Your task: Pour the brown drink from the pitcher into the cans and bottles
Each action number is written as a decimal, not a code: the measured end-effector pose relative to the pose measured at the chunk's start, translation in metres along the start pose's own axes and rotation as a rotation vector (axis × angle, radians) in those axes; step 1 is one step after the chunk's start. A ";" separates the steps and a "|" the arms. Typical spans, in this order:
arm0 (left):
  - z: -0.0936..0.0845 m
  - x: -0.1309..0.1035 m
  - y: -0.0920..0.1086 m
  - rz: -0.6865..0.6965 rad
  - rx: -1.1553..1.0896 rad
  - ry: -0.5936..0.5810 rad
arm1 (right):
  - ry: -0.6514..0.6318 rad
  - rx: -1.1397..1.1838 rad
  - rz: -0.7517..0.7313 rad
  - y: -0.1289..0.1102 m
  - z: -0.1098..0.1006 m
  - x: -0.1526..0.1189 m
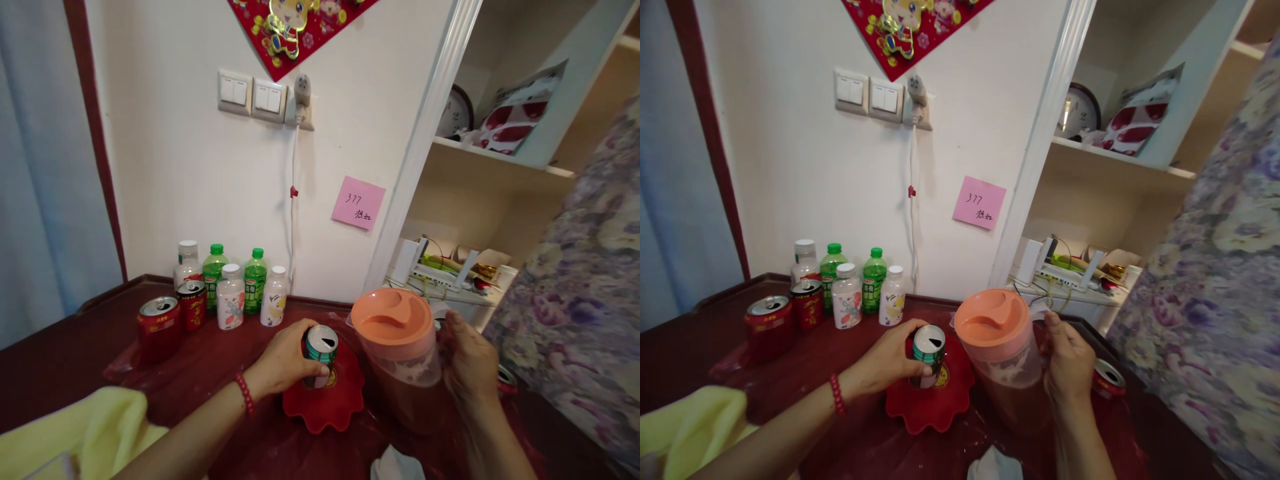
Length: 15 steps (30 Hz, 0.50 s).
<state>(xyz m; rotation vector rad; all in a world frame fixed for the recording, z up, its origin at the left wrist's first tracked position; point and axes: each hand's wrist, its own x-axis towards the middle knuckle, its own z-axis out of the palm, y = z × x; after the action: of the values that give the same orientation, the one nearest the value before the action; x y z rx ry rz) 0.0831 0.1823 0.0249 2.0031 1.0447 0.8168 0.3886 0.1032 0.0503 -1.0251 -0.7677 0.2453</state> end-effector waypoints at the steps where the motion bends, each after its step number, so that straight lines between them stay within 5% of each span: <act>1: 0.000 0.001 -0.001 -0.001 -0.001 0.003 | 0.003 -0.003 0.013 0.000 0.001 0.000; 15: 0.003 0.002 -0.006 0.011 0.017 0.004 | -0.035 -0.218 -0.053 0.005 -0.006 -0.001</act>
<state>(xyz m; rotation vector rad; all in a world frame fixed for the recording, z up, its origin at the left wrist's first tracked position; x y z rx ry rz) 0.0836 0.1855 0.0186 2.0241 1.0471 0.8209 0.3928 0.1007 0.0440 -1.2060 -0.8659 0.1358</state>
